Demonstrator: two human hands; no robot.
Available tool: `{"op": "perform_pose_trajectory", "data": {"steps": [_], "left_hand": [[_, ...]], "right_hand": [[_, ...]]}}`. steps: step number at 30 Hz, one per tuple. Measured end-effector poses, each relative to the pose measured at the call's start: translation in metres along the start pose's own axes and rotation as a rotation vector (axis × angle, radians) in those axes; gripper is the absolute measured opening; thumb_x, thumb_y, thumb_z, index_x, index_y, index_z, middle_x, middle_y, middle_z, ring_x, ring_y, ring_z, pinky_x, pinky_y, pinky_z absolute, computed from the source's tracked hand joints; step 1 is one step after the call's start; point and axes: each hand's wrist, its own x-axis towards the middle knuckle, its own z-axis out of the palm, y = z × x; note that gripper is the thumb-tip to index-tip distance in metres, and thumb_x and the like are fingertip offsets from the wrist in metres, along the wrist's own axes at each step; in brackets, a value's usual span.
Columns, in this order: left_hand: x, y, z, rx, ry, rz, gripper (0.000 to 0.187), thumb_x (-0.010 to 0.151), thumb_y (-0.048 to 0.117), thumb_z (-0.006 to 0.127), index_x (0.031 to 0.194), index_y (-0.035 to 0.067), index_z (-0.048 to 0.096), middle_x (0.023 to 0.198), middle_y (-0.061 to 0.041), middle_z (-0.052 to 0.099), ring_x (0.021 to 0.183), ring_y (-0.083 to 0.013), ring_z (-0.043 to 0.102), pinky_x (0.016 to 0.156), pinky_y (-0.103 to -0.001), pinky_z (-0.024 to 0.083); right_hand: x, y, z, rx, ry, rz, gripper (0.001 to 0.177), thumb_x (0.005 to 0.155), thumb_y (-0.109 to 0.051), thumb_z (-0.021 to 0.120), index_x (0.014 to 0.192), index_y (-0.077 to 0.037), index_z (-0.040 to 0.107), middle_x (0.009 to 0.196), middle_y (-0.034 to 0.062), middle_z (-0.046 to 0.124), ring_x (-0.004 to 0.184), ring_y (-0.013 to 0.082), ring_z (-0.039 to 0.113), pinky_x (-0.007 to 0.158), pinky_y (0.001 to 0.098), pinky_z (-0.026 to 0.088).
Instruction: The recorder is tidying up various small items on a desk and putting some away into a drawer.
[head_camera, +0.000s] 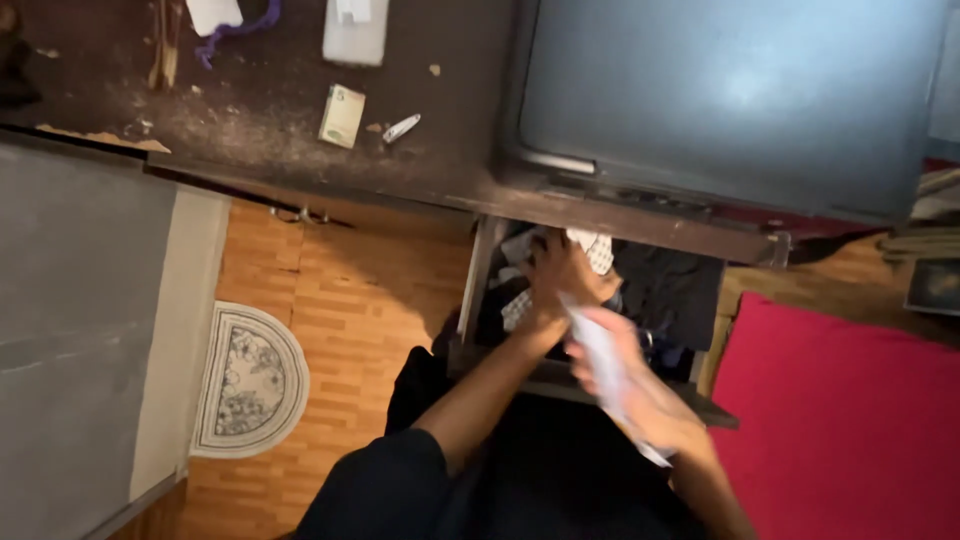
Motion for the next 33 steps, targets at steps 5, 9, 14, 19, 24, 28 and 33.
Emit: {"op": "perform_pose_trajectory", "data": {"steps": [5,9,14,19,24,28,33], "left_hand": [[-0.009,-0.026,0.014,-0.034,-0.040,-0.027,0.112,0.075,0.060,0.078,0.152,-0.007,0.031,0.153,-0.034,0.033,0.137,-0.0527,0.036,0.115,-0.068,0.021],[-0.004,-0.036,0.024,-0.058,-0.070,-0.005,0.113,0.074,0.061,0.077,0.151,-0.008,0.032,0.153,-0.035,0.033,0.138,-0.0529,0.036,0.116,-0.065,0.022],[0.014,-0.051,0.046,-0.082,-0.100,0.027,0.114,0.073,0.062,0.076,0.150,-0.010,0.032,0.152,-0.036,0.033,0.139,-0.0531,0.035,0.117,-0.062,0.024],[0.024,-0.053,0.050,-0.111,-0.127,0.047,0.116,0.071,0.063,0.075,0.148,-0.012,0.033,0.152,-0.038,0.033,0.140,-0.0533,0.034,0.118,-0.059,0.026],[0.041,-0.065,0.056,-0.140,-0.128,0.045,0.118,0.069,0.064,0.074,0.147,-0.014,0.033,0.152,-0.040,0.033,0.141,-0.0535,0.034,0.119,-0.056,0.028],[0.040,-0.061,0.063,-0.173,-0.143,0.035,0.119,0.068,0.065,0.073,0.146,-0.015,0.034,0.151,-0.041,0.033,0.142,-0.0537,0.033,0.120,-0.054,0.029],[-0.004,-0.027,0.036,0.031,-0.019,0.173,0.128,0.070,0.063,0.079,0.145,-0.022,0.021,0.157,-0.047,0.009,0.147,-0.0607,0.012,0.121,-0.056,0.017]], "right_hand": [[0.091,-0.017,0.048,-0.473,0.095,0.209,0.079,0.101,-0.056,0.039,0.164,-0.010,0.024,0.138,0.0212,0.053,0.114,0.0322,0.055,0.095,0.0390,0.044],[0.144,0.065,0.001,-0.982,0.269,0.009,0.061,0.105,-0.050,0.042,0.150,-0.011,0.032,0.152,0.0234,0.048,0.130,0.0416,0.055,0.107,0.0438,0.045],[0.201,0.078,0.003,-0.826,0.334,0.334,0.062,0.102,-0.047,0.041,0.151,-0.009,0.038,0.138,0.0259,0.054,0.130,0.0441,0.050,0.109,0.0478,0.036],[0.245,0.107,0.004,-0.684,0.481,0.359,0.053,0.103,-0.044,0.040,0.121,-0.003,0.069,0.125,0.0236,0.068,0.120,0.0380,0.064,0.103,0.0427,0.047],[0.274,0.114,-0.014,-0.597,0.676,0.252,0.046,0.096,-0.040,0.050,0.118,-0.006,0.072,0.125,0.0190,0.072,0.118,0.0304,0.066,0.102,0.0385,0.050],[0.265,0.112,-0.028,-0.630,0.729,0.126,0.046,0.091,-0.034,0.059,0.129,-0.008,0.066,0.133,0.0148,0.065,0.121,0.0286,0.059,0.100,0.0384,0.048],[0.305,0.205,-0.094,-0.137,0.761,0.054,0.046,0.094,-0.023,0.059,0.134,-0.001,0.059,0.120,0.0124,0.070,0.097,0.0257,0.064,0.080,0.0389,0.055]]}}
